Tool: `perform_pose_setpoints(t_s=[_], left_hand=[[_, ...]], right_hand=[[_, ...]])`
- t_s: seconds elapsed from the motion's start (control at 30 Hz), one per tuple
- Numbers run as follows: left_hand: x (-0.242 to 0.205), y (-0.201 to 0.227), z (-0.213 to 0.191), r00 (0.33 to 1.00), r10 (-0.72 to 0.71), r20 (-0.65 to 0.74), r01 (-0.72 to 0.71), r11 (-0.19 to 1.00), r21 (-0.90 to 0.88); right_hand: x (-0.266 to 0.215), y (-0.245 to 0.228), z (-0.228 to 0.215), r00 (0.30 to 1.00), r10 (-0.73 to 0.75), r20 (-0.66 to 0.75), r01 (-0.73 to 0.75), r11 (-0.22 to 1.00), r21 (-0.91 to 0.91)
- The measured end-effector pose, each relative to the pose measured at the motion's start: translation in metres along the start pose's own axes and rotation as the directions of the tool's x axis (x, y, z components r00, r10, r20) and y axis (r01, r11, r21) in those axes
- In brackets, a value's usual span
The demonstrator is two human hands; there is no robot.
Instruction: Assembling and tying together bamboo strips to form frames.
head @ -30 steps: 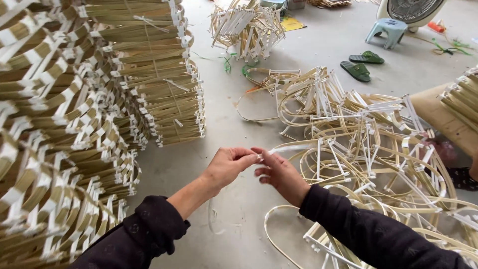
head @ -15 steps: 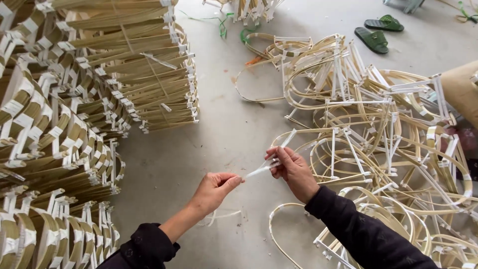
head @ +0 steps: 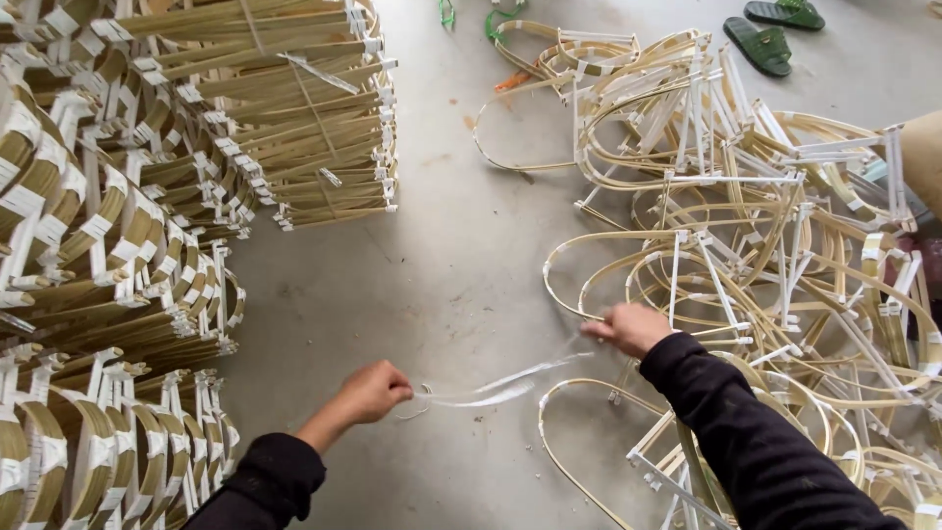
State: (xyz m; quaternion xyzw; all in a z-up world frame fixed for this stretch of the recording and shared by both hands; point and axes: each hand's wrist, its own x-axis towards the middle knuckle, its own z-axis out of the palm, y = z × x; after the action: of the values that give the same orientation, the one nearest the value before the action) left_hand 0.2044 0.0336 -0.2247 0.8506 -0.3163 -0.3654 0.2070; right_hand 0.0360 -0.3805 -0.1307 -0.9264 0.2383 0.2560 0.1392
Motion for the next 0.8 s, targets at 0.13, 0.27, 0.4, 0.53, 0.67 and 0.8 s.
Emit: perform_pose_setpoints(t_s=[0.13, 0.27, 0.4, 0.53, 0.67, 0.8], left_hand=[[0.002, -0.014, 0.04, 0.998, -0.055, -0.003, 0.055, 0.998, 0.028], [0.016, -0.03, 0.053, 0.997, -0.056, -0.052, 0.057, 0.998, 0.016], [0.016, -0.025, 0.047, 0.994, -0.033, -0.104, 0.027, 0.998, -0.058], [0.015, -0.01, 0.03, 0.992, -0.089, -0.084, 0.072, 0.98, -0.187], [0.013, -0.008, 0.02, 0.994, -0.112, -0.018, 0.091, 0.88, -0.467], [0.001, 0.004, 0.0, 0.982, -0.161, 0.093, 0.178, 0.663, -0.728]], right_hand=[[0.06, 0.037, 0.053, 0.918, -0.154, -0.365, 0.084, 0.976, -0.201], [0.087, 0.048, 0.067, 0.897, -0.192, -0.398, 0.04, 0.932, -0.361], [-0.008, -0.037, -0.047, 0.752, -0.153, -0.641, 0.161, 0.986, -0.047], [-0.065, -0.06, -0.104, 0.714, -0.085, -0.695, 0.34, 0.91, 0.237], [-0.079, -0.075, -0.09, 0.73, -0.108, -0.675, 0.606, 0.558, 0.567], [-0.055, -0.071, -0.05, 0.929, -0.275, -0.247, 0.363, 0.549, 0.753]])
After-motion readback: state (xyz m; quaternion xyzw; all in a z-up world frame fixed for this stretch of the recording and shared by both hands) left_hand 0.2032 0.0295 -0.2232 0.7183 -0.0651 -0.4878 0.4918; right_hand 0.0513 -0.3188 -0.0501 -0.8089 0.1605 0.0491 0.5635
